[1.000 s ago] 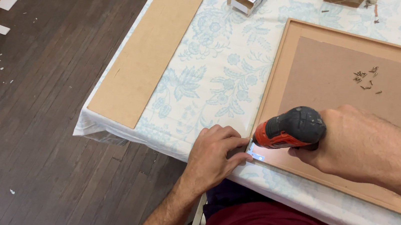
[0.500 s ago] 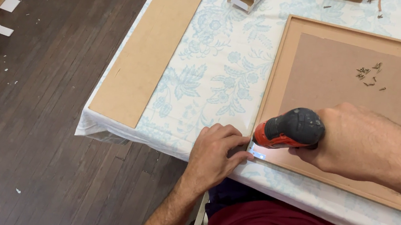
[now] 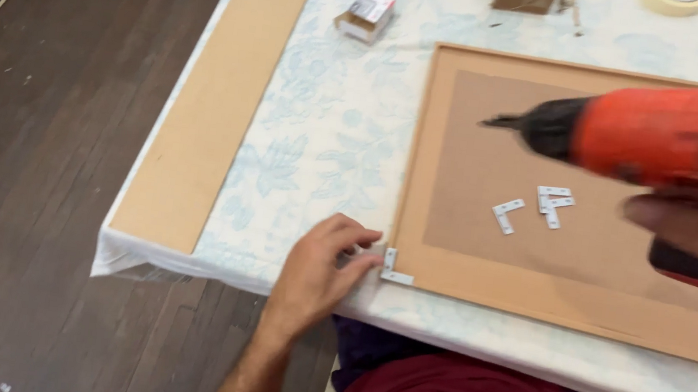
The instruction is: Attaching metal corner brackets to wooden picture frames using a power drill and screws.
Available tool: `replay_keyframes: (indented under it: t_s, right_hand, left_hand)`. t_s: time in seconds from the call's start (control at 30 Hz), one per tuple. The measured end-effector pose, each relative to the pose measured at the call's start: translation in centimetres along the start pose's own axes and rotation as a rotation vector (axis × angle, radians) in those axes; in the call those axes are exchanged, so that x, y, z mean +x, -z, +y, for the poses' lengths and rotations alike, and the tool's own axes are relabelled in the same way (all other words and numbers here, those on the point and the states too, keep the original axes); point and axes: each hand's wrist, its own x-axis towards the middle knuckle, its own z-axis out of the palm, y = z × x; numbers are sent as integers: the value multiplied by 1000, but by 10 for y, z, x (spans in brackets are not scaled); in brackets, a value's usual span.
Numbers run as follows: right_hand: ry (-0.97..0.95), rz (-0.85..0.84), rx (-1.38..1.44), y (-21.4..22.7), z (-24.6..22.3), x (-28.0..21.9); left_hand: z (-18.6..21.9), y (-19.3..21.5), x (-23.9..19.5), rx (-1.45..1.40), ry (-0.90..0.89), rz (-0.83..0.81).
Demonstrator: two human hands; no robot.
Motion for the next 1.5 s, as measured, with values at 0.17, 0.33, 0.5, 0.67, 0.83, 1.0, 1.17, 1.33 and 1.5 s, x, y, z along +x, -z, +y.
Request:
replay_keyframes:
  t_s: [0.17, 0.33, 0.5, 0.67, 0.83, 1.0, 1.17, 1.33, 1.5]
  right_hand:
    - [83, 83, 23, 36, 40, -10]
    - [53, 151, -1, 45, 136, 14]
    - [4, 160, -6, 51, 166, 7]
    - [-122, 149, -40, 55, 179, 0]
    - [-109, 169, -36, 56, 209, -1]
    - [-145, 151, -8, 49, 193, -4]
    - [-92, 140, 1, 30, 167, -9]
    - [-446, -78, 192, -2, 63, -28]
    - [-246, -97, 57, -23, 39, -32]
  left_hand:
    - [20, -12, 66, 155, -92, 8]
    - [47, -56, 165, 355, -161, -189]
    - [39, -118, 239, 428, -224, -190]
    - [32, -158, 271, 592, -262, -242]
    - [59, -153, 278, 726, -199, -391]
    - [67, -120, 244, 486, -115, -333]
    - [76, -69, 162, -85, -170, -162]
    - [77, -43, 95, -300, -174, -37]
    - [70, -24, 71, -234, -157, 14]
